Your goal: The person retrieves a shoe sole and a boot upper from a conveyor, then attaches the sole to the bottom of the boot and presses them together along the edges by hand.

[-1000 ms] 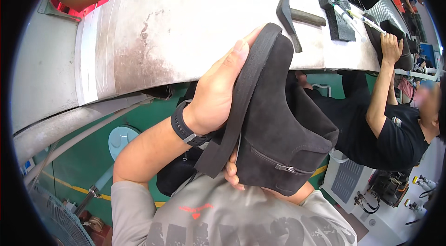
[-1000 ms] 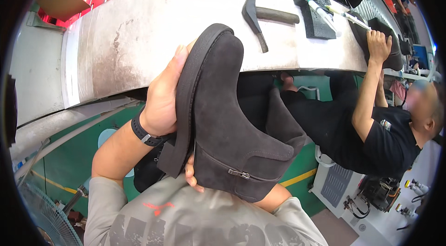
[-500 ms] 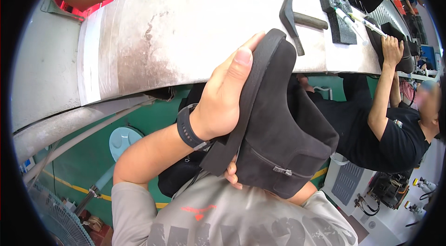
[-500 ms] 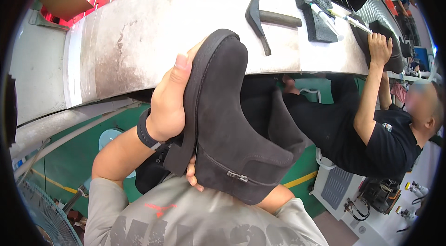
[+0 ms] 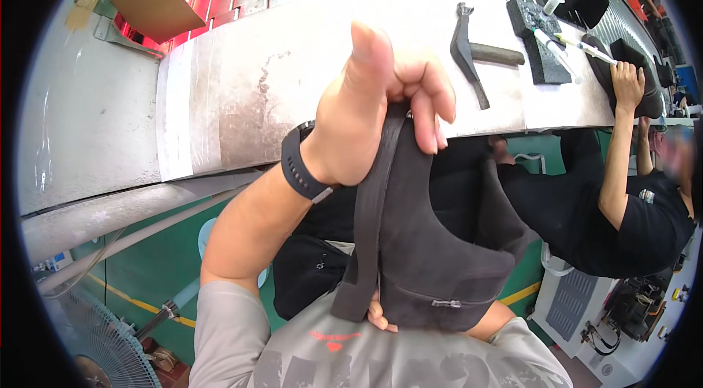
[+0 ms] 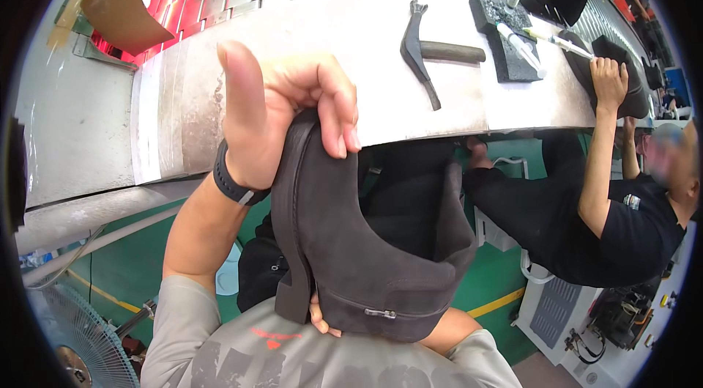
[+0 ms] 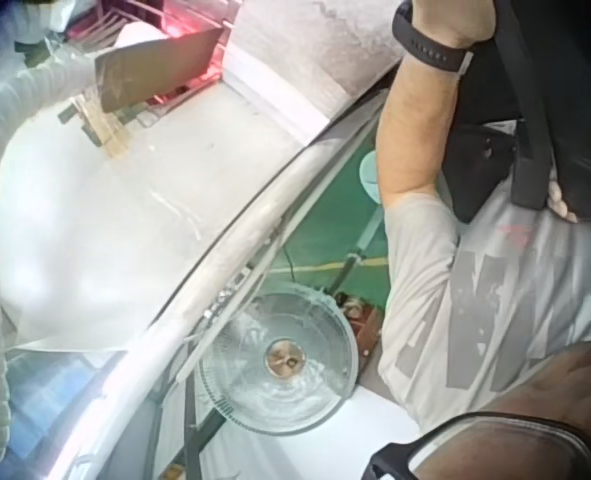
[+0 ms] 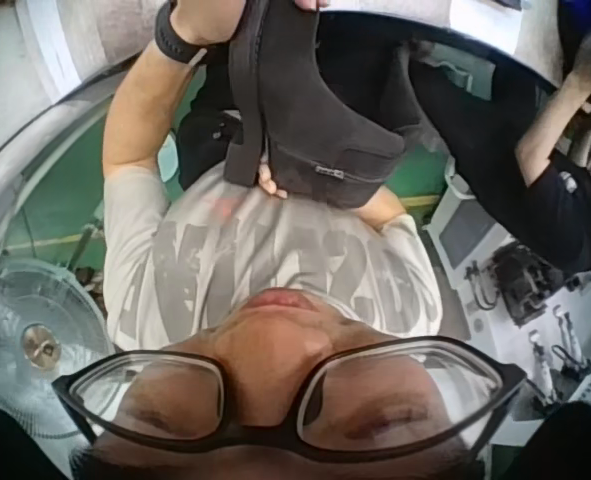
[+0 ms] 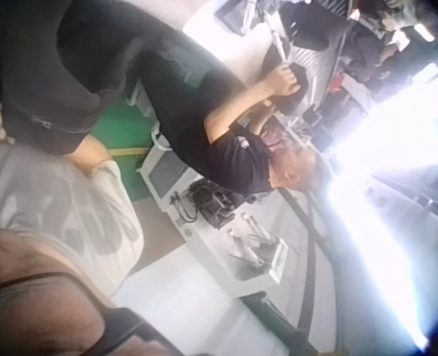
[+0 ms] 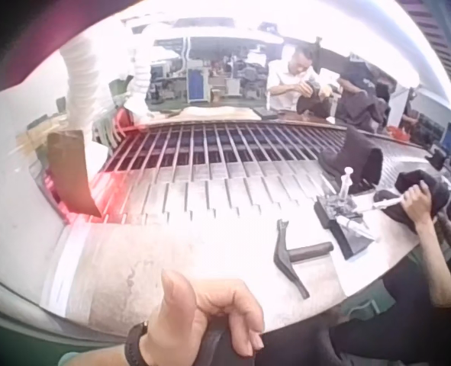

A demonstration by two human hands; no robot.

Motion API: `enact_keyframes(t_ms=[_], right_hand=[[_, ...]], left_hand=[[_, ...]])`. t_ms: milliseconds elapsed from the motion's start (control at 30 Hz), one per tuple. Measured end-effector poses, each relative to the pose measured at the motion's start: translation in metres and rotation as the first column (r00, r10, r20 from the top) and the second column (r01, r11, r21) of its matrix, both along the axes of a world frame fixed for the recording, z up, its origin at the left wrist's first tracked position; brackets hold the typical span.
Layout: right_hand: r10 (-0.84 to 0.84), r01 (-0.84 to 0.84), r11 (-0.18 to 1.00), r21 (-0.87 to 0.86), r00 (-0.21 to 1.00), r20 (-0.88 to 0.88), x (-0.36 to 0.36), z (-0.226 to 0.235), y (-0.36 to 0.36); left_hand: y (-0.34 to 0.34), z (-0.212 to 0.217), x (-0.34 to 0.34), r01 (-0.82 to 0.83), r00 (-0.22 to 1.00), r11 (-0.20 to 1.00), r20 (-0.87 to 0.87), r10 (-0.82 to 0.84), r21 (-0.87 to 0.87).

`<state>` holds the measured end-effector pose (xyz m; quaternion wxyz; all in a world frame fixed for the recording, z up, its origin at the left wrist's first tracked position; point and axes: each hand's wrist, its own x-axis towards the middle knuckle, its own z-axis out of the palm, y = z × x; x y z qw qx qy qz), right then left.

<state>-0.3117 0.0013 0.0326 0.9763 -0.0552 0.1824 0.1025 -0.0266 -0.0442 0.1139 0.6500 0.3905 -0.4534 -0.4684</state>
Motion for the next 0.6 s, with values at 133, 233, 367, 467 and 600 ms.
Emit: enact_keyframes(t_ms=[133,233,367,467,600], right_hand=[[-0.049,0.040,0.974,-0.225,0.998,-0.034,0.004,0.014,-0.021],[-0.256,0.191,0.828,-0.527,0.965,-0.052,0.016,0.030,-0.051],[-0.357,0.241,0.551,-0.799,0.933,0.036,0.044,0.048,-0.072],[-0.357,0.233,0.318,-0.919,0.928,0.111,0.064,0.052,-0.073],[-0.370,0.200,-0.102,-0.975,0.902,0.224,0.099,0.045,-0.077]], left_hand=[[0.010,0.014,-0.003,0.037,0.954,0.999,0.297,-0.030,-0.018],[0.008,0.032,0.007,-0.004,0.921,0.995,0.386,0.044,-0.102],[0.003,0.056,0.030,0.138,0.729,0.966,0.683,0.050,-0.217],[0.009,0.073,0.033,-0.192,0.732,0.939,0.595,0.332,-0.287],[0.021,0.094,0.025,-0.455,0.756,0.871,0.435,0.489,-0.187]])
